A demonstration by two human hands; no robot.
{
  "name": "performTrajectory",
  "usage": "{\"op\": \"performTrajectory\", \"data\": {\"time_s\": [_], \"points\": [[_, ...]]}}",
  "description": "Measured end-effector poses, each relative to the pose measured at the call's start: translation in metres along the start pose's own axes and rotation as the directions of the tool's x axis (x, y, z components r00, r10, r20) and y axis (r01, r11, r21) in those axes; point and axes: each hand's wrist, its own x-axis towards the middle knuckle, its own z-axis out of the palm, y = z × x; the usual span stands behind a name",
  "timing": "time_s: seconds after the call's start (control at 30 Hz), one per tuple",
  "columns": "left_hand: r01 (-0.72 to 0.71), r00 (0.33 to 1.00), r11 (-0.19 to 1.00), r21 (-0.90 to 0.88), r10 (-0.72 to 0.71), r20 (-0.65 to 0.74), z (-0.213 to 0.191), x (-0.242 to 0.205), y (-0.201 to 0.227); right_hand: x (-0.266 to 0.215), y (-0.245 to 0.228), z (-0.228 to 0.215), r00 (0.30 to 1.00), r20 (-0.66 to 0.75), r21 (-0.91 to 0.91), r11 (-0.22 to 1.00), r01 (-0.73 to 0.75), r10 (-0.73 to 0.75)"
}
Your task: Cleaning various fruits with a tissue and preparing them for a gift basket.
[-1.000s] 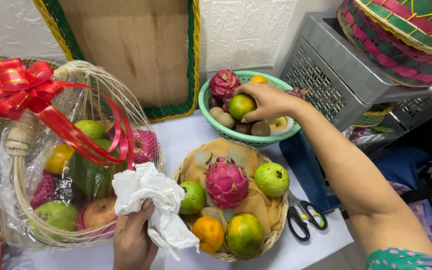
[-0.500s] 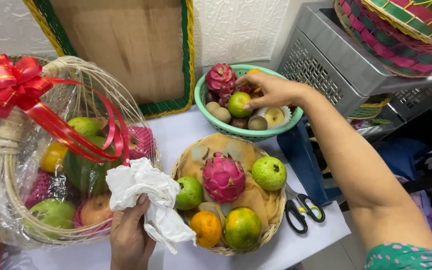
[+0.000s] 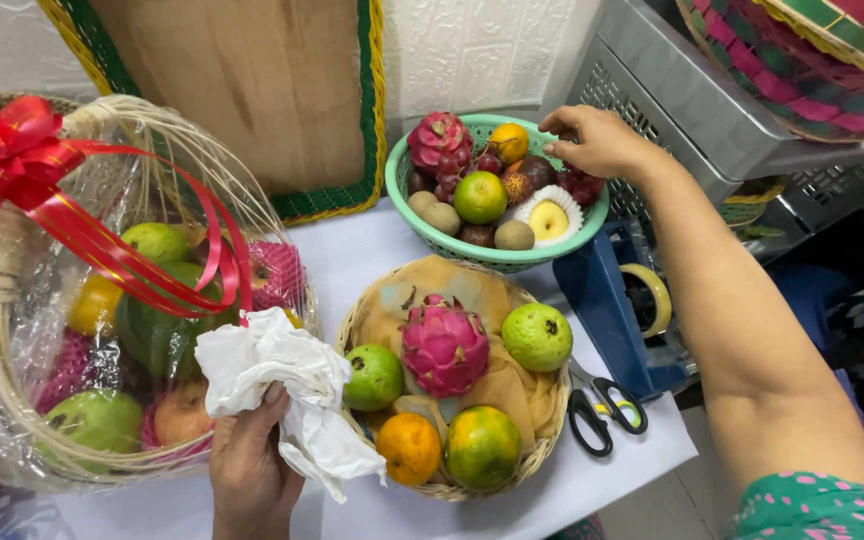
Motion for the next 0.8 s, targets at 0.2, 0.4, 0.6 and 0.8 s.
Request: {"op": "performTrajectory", "data": {"time_s": [0.2,0.4,0.6,0.8], "points": [[0.029,0.999,1.0,0.011,-0.029,-0.015,-0.006,0.0,-0.003,0.017,0.017,0.019,1.0,0.021,-0.075,0.997,-0.021,0.023],[0.07,0.996,0.998,0.007,-0.069,-0.058,0.007,-0.004,0.002,0.024,0.019,0.011,0.999,-0.004,-0.115,0.993,-0.042,0.041],[0.005,0.989,1.0,0.022,-0.002,-0.146,0.009,-0.006,-0.002,0.051,0.026,0.025,0.999,0.004,-0.202,0.978,-0.049,0.051],[-0.038,0.985,0.999,0.0,0.038,-0.169,-0.009,0.008,-0.019,0.086,0.029,0.044,0.998,0.008,-0.229,0.972,-0.06,0.063]]}}
